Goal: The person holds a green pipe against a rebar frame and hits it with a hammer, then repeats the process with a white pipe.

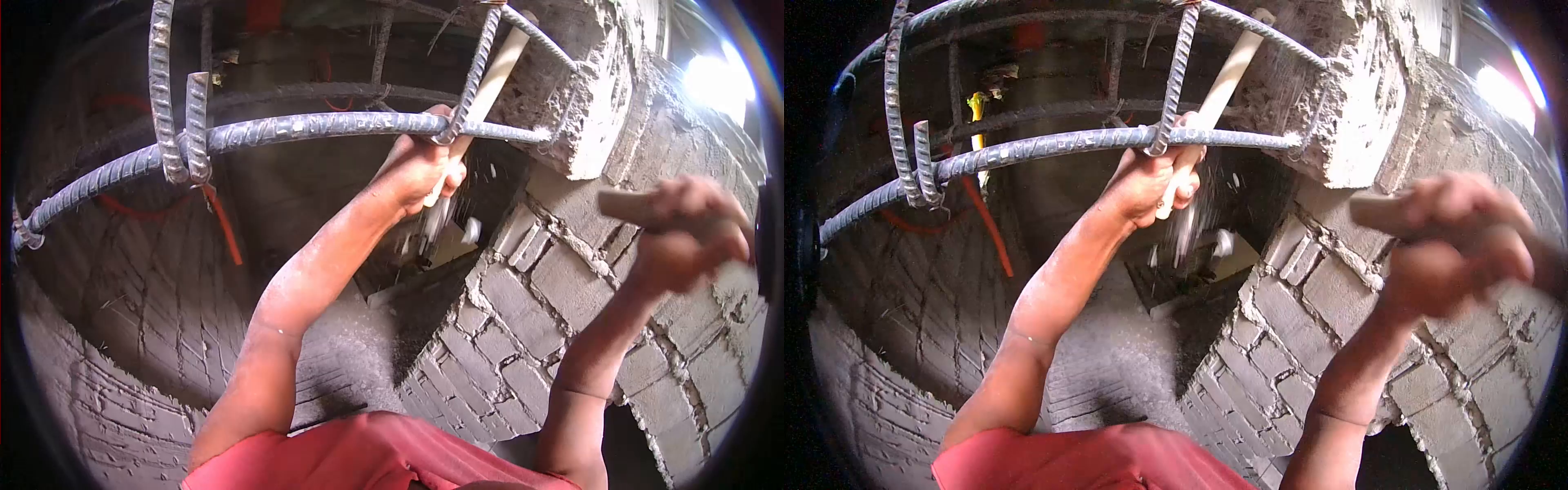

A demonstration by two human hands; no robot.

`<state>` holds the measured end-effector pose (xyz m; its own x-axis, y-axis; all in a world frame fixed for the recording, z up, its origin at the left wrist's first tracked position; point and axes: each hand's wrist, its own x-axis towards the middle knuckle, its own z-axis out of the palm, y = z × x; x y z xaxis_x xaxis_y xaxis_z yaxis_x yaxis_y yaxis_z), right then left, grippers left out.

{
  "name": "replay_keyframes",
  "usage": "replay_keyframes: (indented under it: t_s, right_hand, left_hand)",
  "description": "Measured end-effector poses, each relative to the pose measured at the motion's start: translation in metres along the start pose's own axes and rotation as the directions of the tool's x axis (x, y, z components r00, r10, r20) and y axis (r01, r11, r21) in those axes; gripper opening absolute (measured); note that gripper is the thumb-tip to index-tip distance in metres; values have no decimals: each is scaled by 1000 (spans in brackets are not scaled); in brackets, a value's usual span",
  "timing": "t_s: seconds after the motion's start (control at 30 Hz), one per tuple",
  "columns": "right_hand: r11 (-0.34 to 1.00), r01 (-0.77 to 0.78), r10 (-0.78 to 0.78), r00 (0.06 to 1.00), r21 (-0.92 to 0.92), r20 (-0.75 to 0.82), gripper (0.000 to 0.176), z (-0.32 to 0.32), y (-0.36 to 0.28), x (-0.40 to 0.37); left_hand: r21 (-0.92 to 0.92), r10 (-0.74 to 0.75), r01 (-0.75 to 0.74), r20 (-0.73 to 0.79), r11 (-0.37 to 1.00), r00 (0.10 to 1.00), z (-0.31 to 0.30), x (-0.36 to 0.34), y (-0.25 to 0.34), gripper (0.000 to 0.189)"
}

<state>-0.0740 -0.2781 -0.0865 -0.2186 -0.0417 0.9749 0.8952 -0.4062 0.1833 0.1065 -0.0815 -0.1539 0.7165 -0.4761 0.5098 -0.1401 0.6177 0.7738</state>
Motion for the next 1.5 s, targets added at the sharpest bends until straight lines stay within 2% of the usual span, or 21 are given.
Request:
replay_keyframes:
  t_s: [0.07,0.13,0.17,0.2,0.23,0.37,0.43,0.5,0.57,0.6,0.63,0.7,1.03,1.1,1.13,1.17,1.23,1.3,1.33,1.37,1.5]
  right_hand:
    - [983,119,-124,992,141,24,48,-3,-3,7]
    - [889,-20,-56,987,458,151,46,1,16,-3]
    - [934,55,-98,989,-352,-107,46,5,62,-35]
    - [598,354,-126,928,-719,352,44,-13,93,-51]
    - [585,-416,683,715,-696,146,39,9,73,-43]
    - [736,-495,598,795,-462,100,37,10,42,-33]
    - [915,-185,239,964,-358,113,41,-6,41,-36]
    - [991,-132,131,990,-14,-41,50,9,19,-19]
    - [947,41,-55,998,318,33,61,3,29,-11]
    - [969,13,-12,1000,248,-2,55,8,38,-14]
    - [934,11,30,994,-357,109,52,4,56,-26]
    - [600,-200,585,770,-775,254,43,6,62,-15]
    - [997,-18,30,985,-75,169,48,8,52,-22]
    - [846,-208,378,883,-492,278,45,-29,82,-31]
    - [677,-98,458,832,-730,314,42,-8,69,-14]
    - [493,-246,683,704,-834,196,40,-6,68,-7]
    - [680,-145,458,850,-719,261,37,-4,68,-9]
    - [801,-383,504,846,-461,174,37,-8,59,-24]
    - [854,-347,440,880,-387,180,36,-19,64,-35]
    - [899,-308,374,910,-310,180,36,-30,69,-48]
    - [912,-408,407,913,-38,-22,55,-28,28,-102]
  left_hand:
    - [-16,1,0,24,1000,1000,-2,3,-3,24]
    - [49,-2,1,21,999,1000,-3,6,-4,23]
    - [114,2,-4,13,994,1000,-1,5,-4,22]
    - [134,-2,7,-42,991,999,5,2,0,21]
    - [81,6,-4,-33,997,999,6,0,0,20]
    - [144,3,1,-26,990,1000,-1,1,-1,25]
    - [167,29,-32,22,986,999,-8,8,-4,35]
    - [182,53,-57,26,982,998,-8,10,-4,40]
    - [170,44,-52,48,984,998,-7,10,-2,45]
    - [142,33,-40,49,989,998,-6,9,-2,43]
    - [112,25,-30,48,993,999,-3,6,-1,41]
    - [124,38,-43,42,991,998,-7,11,-3,40]
    - [330,-49,29,50,943,998,-8,1,7,28]
    - [323,-66,42,64,945,996,-10,2,3,28]
    - [420,-13,5,15,907,1000,-10,1,3,27]
    - [519,26,-6,-30,855,999,-12,-2,1,27]
    - [424,-6,-22,65,905,998,-13,7,8,26]
    - [485,84,-45,-60,873,995,-15,12,-6,22]
    - [472,293,-263,11,841,956,-25,24,-22,23]
    - [643,641,-582,179,499,747,-45,50,-43,27]
    - [820,729,-488,134,298,671,-33,61,-60,42]
